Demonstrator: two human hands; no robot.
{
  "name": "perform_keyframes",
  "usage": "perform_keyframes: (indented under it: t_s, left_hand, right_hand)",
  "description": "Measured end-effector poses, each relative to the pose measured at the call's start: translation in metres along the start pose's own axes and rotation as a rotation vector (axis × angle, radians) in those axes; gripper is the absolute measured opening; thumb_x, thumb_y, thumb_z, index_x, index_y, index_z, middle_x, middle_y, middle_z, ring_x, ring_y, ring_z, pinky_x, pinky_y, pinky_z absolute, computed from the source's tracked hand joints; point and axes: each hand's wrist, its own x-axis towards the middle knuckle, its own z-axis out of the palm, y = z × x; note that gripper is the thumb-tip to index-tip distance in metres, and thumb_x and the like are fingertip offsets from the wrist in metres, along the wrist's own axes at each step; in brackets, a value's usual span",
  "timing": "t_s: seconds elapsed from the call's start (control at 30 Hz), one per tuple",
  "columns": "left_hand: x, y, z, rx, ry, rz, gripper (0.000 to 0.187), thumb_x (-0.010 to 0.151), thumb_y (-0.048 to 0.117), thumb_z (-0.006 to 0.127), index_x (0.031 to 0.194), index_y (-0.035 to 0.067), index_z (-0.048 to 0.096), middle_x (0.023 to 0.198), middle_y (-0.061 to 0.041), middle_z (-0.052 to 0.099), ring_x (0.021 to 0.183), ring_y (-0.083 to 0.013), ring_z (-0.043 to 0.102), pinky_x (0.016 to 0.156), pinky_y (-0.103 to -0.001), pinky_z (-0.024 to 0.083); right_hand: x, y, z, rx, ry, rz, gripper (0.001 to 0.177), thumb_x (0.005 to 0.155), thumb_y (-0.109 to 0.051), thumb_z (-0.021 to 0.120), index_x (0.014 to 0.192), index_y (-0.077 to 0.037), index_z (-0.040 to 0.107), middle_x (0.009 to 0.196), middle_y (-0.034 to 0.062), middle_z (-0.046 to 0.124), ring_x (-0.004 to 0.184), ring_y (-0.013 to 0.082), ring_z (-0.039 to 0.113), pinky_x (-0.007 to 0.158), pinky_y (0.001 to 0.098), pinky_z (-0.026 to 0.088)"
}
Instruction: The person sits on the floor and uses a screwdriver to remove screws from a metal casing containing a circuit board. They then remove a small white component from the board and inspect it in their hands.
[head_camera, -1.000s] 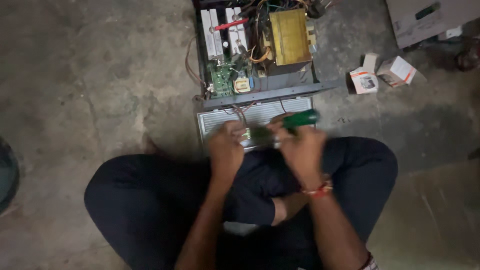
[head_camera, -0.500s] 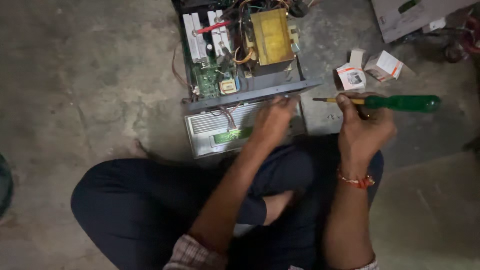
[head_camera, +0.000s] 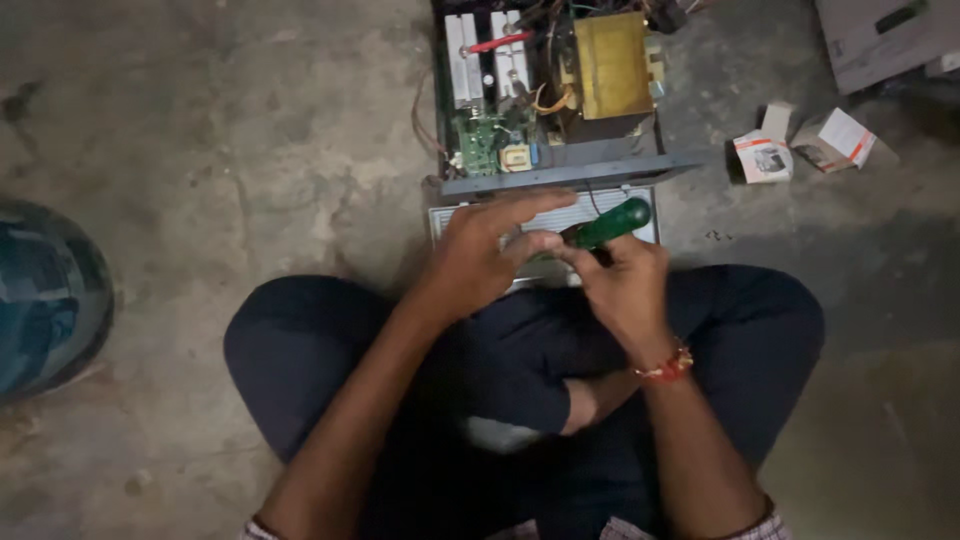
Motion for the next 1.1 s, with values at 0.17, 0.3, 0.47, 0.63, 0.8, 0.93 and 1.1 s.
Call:
perform_keyframes:
  t_s: [0.17,0.3,0.47,0.63,0.8,0.93,1.1]
  left_hand:
    - [-0.005,-0.003,0.002,-0.196,-0.076,-0.055,0.041,0.096,0.003,0.069,0.136,0.01,0.066,0.129,-0.013,0.074,0.113,-0.0229,0.075,0.099,-0.033,0.059]
    - [-0.005,-0.012,0.009,-0.279,-0.086,-0.083,0.041,0.096,0.001,0.068,0.136,0.01,0.066,0.13,-0.012,0.073,0.116,-0.0218,0.075,0.1,-0.032,0.06]
    - [-0.006,-0.021,0.013,-0.267,-0.053,-0.06,0.042,0.096,-0.001,0.067,0.136,0.01,0.065,0.13,-0.013,0.073,0.112,-0.0195,0.076,0.096,-0.029,0.062]
    - [-0.007,-0.024,0.015,-0.258,-0.054,-0.118,0.041,0.096,-0.002,0.068,0.135,0.01,0.066,0.124,-0.014,0.076,0.102,-0.0173,0.079,0.086,-0.028,0.064]
    - [-0.008,-0.022,0.016,-0.284,-0.06,-0.094,0.043,0.096,-0.005,0.065,0.136,0.01,0.066,0.125,-0.014,0.075,0.105,-0.0182,0.078,0.089,-0.029,0.064]
    - [-0.007,-0.018,0.015,-0.3,-0.083,-0.08,0.044,0.096,-0.004,0.065,0.138,0.01,0.064,0.126,-0.013,0.075,0.105,-0.0184,0.078,0.09,-0.029,0.065]
    - [-0.009,-0.013,0.011,-0.257,-0.264,-0.162,0.05,0.097,0.0,0.065,0.144,0.014,0.059,0.128,-0.012,0.074,0.098,-0.0213,0.076,0.083,-0.032,0.063]
  right_hand:
    - [-0.001,0.0,0.018,-0.06,0.003,0.013,0.014,0.089,-0.01,0.081,0.096,0.0,0.074,0.073,0.0109,0.071,0.063,0.0103,0.065,0.056,0.0311,0.05]
    - [-0.003,0.005,0.024,-0.073,-0.004,0.035,0.014,0.093,-0.01,0.079,0.094,0.002,0.072,0.068,0.0106,0.068,0.061,0.01,0.062,0.054,0.0312,0.049]
    - [-0.001,0.008,0.026,-0.11,-0.035,0.017,0.016,0.093,-0.009,0.079,0.092,0.004,0.069,0.067,0.0105,0.068,0.06,0.0097,0.064,0.052,0.0306,0.049]
    - [-0.001,0.01,0.03,-0.053,-0.037,-0.002,0.017,0.092,-0.008,0.079,0.097,0.004,0.068,0.074,0.0101,0.072,0.066,0.0097,0.069,0.056,0.0289,0.052]
    - [-0.005,0.016,0.029,-0.112,-0.047,0.0,0.016,0.089,-0.007,0.081,0.086,0.003,0.07,0.067,0.0118,0.068,0.059,0.0136,0.067,0.053,0.0311,0.05]
    - [-0.009,0.025,0.032,-0.067,-0.049,-0.025,0.011,0.089,-0.004,0.079,0.087,0.002,0.07,0.07,0.012,0.069,0.063,0.0146,0.069,0.055,0.0322,0.052]
    - [-0.009,0.034,0.028,-0.151,-0.138,-0.062,0.01,0.083,-0.001,0.078,0.087,0.004,0.07,0.072,0.0173,0.07,0.07,0.0215,0.074,0.057,0.0346,0.053]
